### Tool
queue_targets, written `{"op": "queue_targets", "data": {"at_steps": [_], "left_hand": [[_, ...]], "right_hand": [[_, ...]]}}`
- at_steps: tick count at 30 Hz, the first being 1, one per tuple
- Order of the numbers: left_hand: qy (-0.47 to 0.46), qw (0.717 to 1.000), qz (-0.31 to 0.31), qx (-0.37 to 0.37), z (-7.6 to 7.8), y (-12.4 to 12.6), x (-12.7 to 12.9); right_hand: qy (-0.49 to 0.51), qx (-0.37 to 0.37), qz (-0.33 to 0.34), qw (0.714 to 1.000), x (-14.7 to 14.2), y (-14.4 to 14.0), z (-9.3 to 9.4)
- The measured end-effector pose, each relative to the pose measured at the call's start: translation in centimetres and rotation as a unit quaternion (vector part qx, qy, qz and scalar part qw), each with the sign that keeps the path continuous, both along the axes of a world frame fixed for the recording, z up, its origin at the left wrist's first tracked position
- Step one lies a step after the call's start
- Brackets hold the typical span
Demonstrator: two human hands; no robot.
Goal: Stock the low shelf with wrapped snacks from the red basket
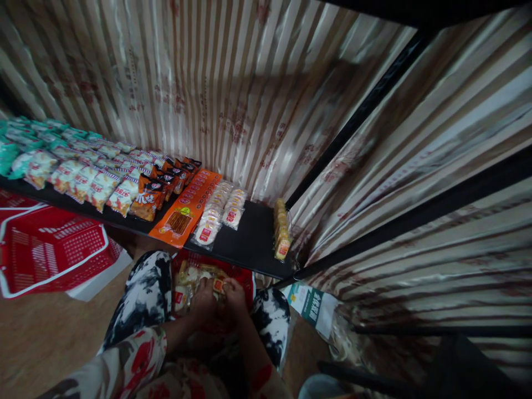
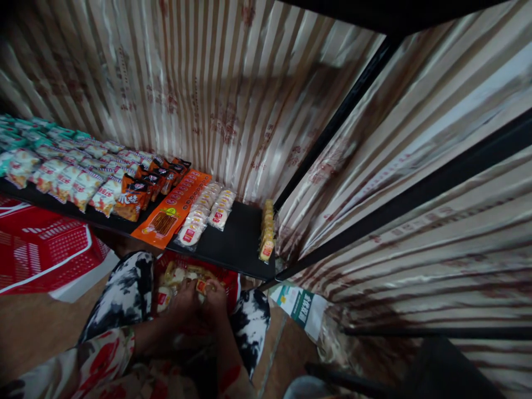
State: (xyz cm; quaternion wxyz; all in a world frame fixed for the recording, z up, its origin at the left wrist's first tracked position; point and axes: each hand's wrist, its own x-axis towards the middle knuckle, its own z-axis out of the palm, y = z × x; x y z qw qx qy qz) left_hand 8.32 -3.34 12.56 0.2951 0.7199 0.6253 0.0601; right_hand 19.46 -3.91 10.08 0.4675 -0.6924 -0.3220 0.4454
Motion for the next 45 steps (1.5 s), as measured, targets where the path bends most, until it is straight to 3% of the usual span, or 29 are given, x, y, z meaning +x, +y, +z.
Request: {"op": "queue_targets", "data": {"at_steps": [6, 13, 16, 20, 24, 30, 39, 45], "left_hand": [[-0.008, 0.999, 0.01, -0.03, 1.4, 0.1, -0.1], [-0.135, 0.99, -0.01, -0.028, 0.0, 0.8, 0.0], [-0.156, 0.987, -0.025, -0.007, 0.1, 1.0, 0.3], [-0.185, 0.982, -0.018, 0.016, 1.4, 1.1, 1.1], [-0.205, 0.979, -0.022, 0.011, 3.2, 1.7, 2.1], [-0.237, 0.971, 0.002, 0.034, 5.2, 3.8, 4.2], [-0.214, 0.974, 0.042, 0.054, 7.2, 8.3, 8.6], [-0.226, 0.972, 0.063, 0.016, 6.8, 11.5, 11.6]], "right_hand": [[-0.054, -0.031, 0.086, 0.994, 1.5, 0.1, 2.4], [-0.146, -0.064, 0.191, 0.969, 3.3, 0.8, 5.6], [-0.169, -0.046, 0.207, 0.963, 4.1, 1.3, 6.8], [-0.172, -0.028, 0.213, 0.961, 5.1, 2.1, 8.2], [-0.148, -0.001, 0.188, 0.971, 5.8, 3.1, 9.7], [-0.068, 0.046, 0.078, 0.994, 6.7, 4.6, 10.8], [-0.097, 0.133, -0.087, 0.983, 7.2, 6.7, 9.7], [-0.152, 0.137, -0.119, 0.972, 7.6, 8.1, 8.8]]}}
